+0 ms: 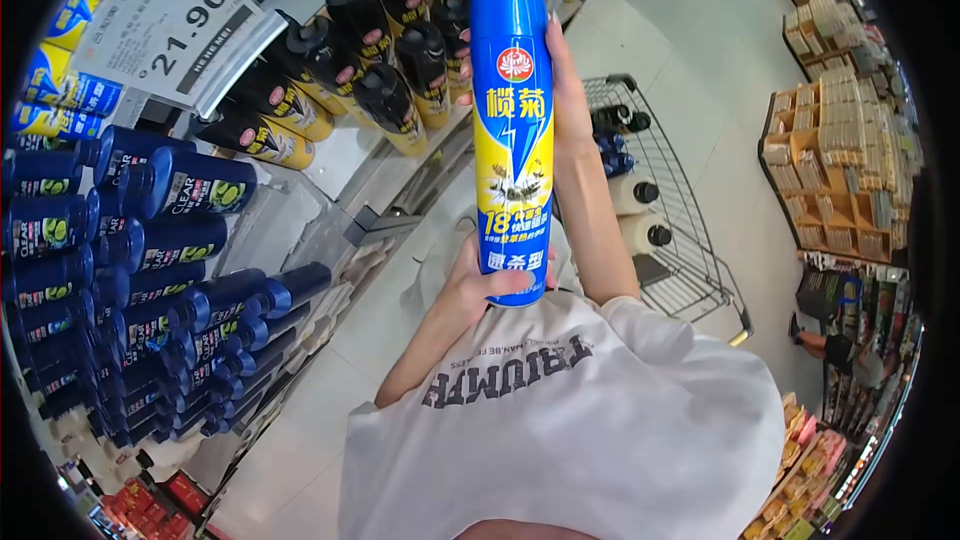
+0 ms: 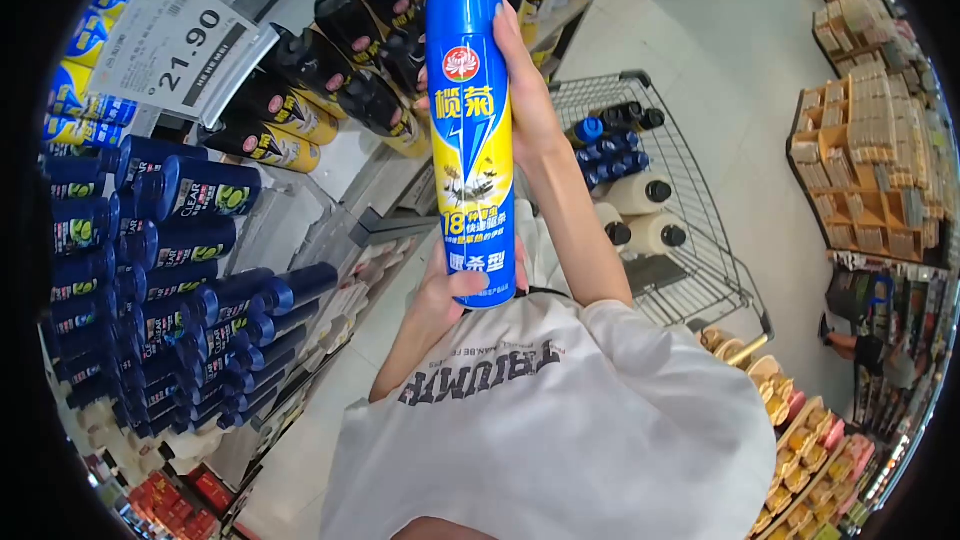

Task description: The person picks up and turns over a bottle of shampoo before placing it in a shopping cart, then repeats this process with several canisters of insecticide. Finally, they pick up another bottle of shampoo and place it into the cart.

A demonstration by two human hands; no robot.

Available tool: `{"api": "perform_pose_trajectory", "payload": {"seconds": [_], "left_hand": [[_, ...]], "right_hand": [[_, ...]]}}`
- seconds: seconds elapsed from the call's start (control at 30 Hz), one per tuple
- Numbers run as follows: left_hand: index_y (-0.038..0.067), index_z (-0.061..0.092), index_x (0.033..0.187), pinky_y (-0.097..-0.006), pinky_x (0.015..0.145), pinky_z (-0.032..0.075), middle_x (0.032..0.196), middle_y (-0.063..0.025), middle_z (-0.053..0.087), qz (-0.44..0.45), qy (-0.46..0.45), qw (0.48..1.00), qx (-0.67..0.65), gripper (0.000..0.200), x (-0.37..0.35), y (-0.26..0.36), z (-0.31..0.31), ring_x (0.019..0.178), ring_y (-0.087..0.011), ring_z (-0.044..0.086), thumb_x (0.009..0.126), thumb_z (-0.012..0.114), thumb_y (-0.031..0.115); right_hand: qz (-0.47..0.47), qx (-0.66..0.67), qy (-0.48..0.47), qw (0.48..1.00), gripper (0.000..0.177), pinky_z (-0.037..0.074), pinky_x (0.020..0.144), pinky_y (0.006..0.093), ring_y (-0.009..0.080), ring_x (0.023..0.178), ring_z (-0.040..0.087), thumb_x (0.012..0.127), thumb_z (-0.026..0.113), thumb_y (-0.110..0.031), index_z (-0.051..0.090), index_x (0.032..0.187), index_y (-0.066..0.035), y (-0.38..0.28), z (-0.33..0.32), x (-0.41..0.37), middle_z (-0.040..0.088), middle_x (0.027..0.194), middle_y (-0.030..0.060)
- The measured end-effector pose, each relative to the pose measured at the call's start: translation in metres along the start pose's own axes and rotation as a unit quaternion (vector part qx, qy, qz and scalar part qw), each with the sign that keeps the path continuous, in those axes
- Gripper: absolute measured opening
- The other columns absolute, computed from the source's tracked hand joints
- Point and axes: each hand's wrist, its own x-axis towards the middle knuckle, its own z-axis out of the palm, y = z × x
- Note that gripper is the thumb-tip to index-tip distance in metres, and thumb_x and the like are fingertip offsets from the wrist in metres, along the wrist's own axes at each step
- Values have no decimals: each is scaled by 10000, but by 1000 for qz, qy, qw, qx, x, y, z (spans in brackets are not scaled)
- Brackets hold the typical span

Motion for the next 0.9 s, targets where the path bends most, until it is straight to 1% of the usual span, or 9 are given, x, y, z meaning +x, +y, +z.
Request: {"api": "perform_pose_trajectory", "payload": {"seconds": [0.03,0.07,0.23,0.37,0.47,0.57,0.67,0.77,0.9], "left_hand": [[-36,518,1276,-383,807,591,1033,-154,676,-14,2,1000,15,709,-2,-1,3,881,-268,722,689,833,204],[-36,507,1287,-374,806,587,1035,-156,676,-28,1,999,31,721,-2,-2,5,879,-267,721,693,829,214],[-33,503,1281,-369,802,583,1054,-168,676,-71,-6,997,37,684,5,-12,1,877,-266,719,733,804,245],[-28,515,1272,-375,815,582,1058,-165,678,-100,-13,994,38,666,10,-14,-1,887,-267,720,737,805,243],[-24,521,1267,-378,824,581,1056,-162,679,-110,-5,993,42,651,11,-13,-2,895,-265,721,741,805,235],[-23,522,1268,-379,826,579,1056,-161,679,-111,-10,993,40,639,13,-10,-3,901,-264,721,750,801,227],[-24,523,1267,-372,825,575,1058,-163,680,-102,-16,994,36,626,14,-8,-8,911,-264,719,759,795,222],[-21,516,1275,-360,829,569,1066,-165,681,-100,7,994,37,622,13,-2,-7,933,-263,716,768,790,211],[2,477,1326,-336,842,559,1074,-159,686,-46,78,993,82,653,12,3,-6,971,-254,711,773,785,159]], "right_hand": [[5,59,13,998,719,629,759,419,279,997,673,1057,370,-566,468,1408,54,6,-9,-7,630,1235,195],[32,87,20,996,616,637,737,431,254,917,719,1029,479,-566,521,1377,-59,4,-16,-16,678,1140,145],[-42,33,126,991,624,630,729,396,260,855,729,1013,501,-570,572,1282,-11,-1,-31,-34,705,1057,167],[-42,33,110,993,546,633,693,395,279,782,737,1011,532,-522,561,1245,-29,-7,-45,-42,712,1015,167],[-59,25,107,992,624,619,718,402,288,944,688,1050,441,-489,484,1401,25,-7,-55,-44,638,1218,209],[-47,60,126,989,513,632,657,386,282,799,737,1002,573,-482,525,1288,-58,-10,-43,-42,702,1028,169],[-13,109,87,990,473,621,781,408,273,924,727,992,631,-391,527,1333,-80,-9,-50,-40,695,1106,160],[-4,62,75,995,573,631,737,419,317,891,725,1040,473,-481,532,1316,18,-10,-47,-34,677,1128,242],[-64,-15,139,988,570,617,818,465,338,983,711,1025,541,-443,507,1365,13,-17,-39,-27,665,1152,264]]}}
